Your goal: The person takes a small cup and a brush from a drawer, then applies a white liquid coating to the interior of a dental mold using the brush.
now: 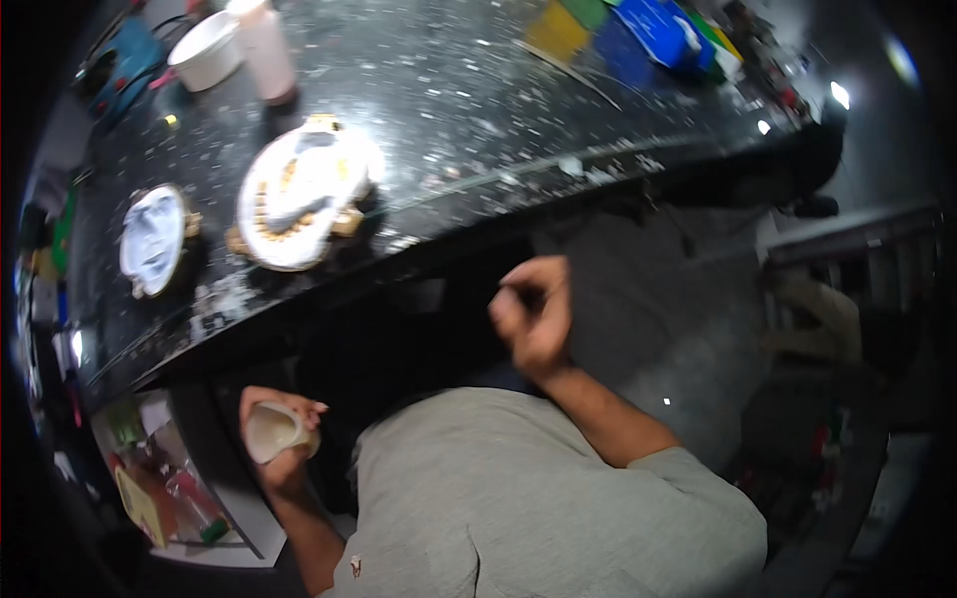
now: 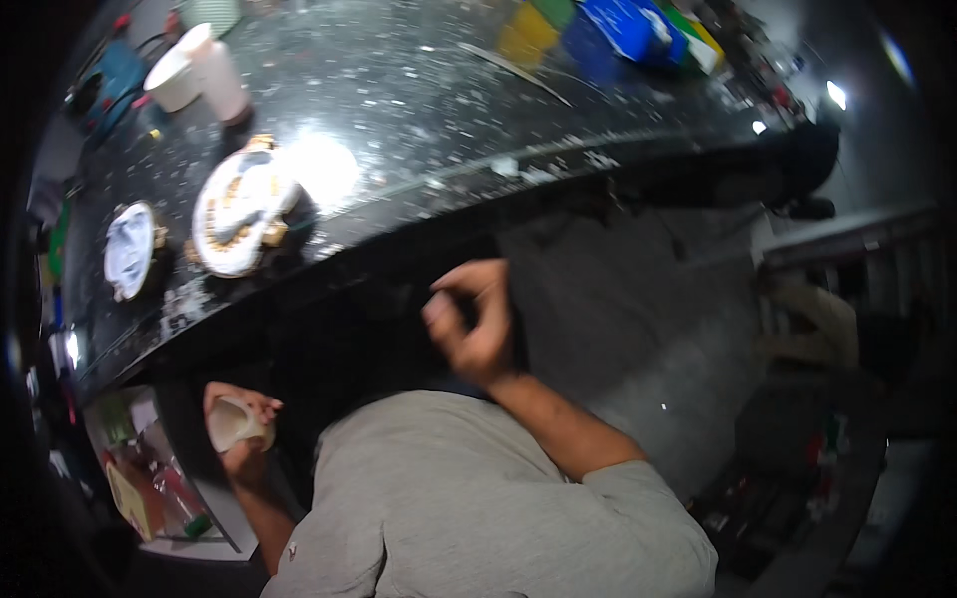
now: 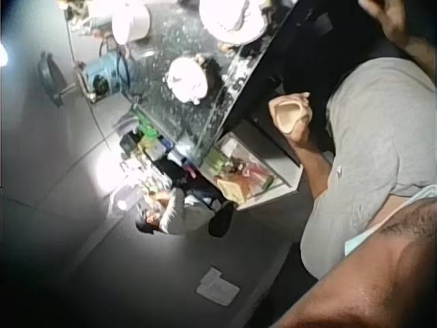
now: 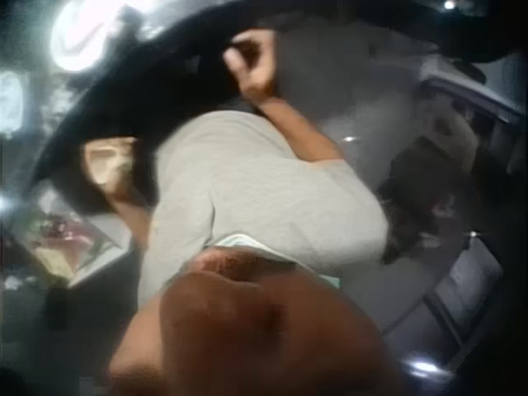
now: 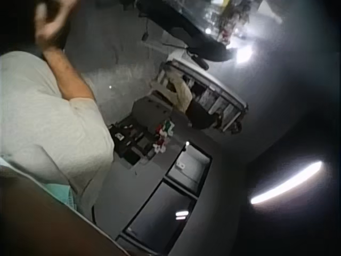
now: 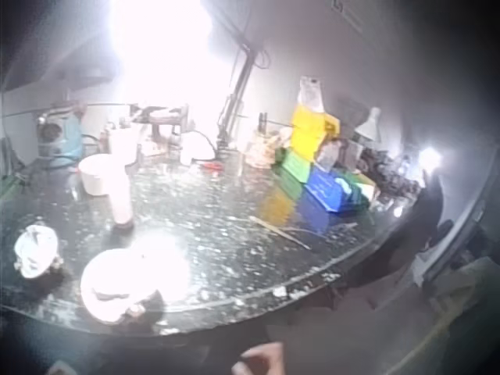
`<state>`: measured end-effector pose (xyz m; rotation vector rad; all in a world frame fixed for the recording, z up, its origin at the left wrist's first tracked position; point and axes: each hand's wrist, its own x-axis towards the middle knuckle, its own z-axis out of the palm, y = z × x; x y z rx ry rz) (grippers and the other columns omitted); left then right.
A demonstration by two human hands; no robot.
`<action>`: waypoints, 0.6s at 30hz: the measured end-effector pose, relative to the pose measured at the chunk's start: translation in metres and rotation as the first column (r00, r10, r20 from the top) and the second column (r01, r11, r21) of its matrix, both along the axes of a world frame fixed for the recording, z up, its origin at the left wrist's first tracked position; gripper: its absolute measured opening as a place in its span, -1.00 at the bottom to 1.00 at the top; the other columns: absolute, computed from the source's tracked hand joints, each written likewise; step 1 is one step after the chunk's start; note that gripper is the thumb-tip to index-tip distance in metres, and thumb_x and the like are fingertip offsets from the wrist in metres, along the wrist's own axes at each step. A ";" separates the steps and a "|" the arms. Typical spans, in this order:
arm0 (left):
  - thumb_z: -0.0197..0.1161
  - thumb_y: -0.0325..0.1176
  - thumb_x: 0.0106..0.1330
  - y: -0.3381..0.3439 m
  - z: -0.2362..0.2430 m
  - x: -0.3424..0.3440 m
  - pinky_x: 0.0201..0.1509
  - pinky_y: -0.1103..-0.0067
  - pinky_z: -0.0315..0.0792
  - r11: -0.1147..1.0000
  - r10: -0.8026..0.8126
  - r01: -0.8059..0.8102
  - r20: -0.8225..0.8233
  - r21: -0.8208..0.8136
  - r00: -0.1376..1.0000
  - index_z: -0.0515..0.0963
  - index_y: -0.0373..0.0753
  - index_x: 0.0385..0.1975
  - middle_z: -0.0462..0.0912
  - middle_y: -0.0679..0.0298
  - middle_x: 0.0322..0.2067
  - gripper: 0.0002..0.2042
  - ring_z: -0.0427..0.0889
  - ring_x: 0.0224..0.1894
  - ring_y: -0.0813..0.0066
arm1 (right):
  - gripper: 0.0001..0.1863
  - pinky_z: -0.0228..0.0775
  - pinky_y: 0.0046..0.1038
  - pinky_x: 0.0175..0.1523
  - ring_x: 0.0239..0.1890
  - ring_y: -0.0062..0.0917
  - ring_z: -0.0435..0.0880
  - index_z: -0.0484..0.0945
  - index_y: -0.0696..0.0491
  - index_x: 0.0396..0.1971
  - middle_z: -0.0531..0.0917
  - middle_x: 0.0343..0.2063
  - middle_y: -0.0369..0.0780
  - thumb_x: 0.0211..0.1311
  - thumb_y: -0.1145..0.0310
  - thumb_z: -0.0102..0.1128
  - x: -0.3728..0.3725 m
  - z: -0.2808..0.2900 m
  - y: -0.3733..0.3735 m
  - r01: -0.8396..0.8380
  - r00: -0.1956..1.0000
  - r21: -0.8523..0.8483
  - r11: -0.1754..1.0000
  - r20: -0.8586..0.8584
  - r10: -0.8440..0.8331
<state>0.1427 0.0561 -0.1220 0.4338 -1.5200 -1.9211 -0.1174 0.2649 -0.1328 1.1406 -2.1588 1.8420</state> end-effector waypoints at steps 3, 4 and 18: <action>0.35 -0.42 -0.09 0.039 -0.051 -0.025 -0.02 0.29 0.56 0.919 -0.074 0.013 0.140 0.395 0.987 0.35 -0.32 0.03 0.58 0.12 -0.31 -0.42 0.64 -0.24 0.27 | -0.39 0.20 -0.49 0.24 0.15 -0.51 0.38 0.17 0.16 0.27 0.40 0.09 -0.19 0.30 0.36 0.19 -0.079 -0.075 0.045 0.652 0.615 -0.187 0.735 0.696 -0.369; 0.33 -0.48 -0.01 0.048 -0.052 -0.039 0.00 0.35 0.55 0.902 -0.110 0.014 0.198 0.431 0.974 0.37 -0.31 0.00 0.58 0.16 -0.26 -0.50 0.64 -0.20 0.29 | -0.36 0.19 -0.48 0.25 0.17 -0.51 0.37 0.14 0.14 0.29 0.39 0.13 -0.19 0.31 0.34 0.20 -0.104 -0.084 0.059 0.638 0.649 -0.124 0.760 0.617 -0.444; 0.35 -0.66 -0.18 -0.018 -0.099 -0.009 0.13 0.29 0.39 0.420 0.591 -0.076 0.209 -0.904 0.779 0.53 -0.19 -0.16 0.58 0.15 -0.11 -0.53 0.51 0.03 0.03 | -0.58 0.26 -0.69 -0.60 -0.37 -0.57 0.45 0.45 0.10 0.01 0.52 -0.24 -0.15 0.31 0.12 0.19 -0.160 -0.073 0.198 0.311 0.795 -0.609 0.730 0.588 0.152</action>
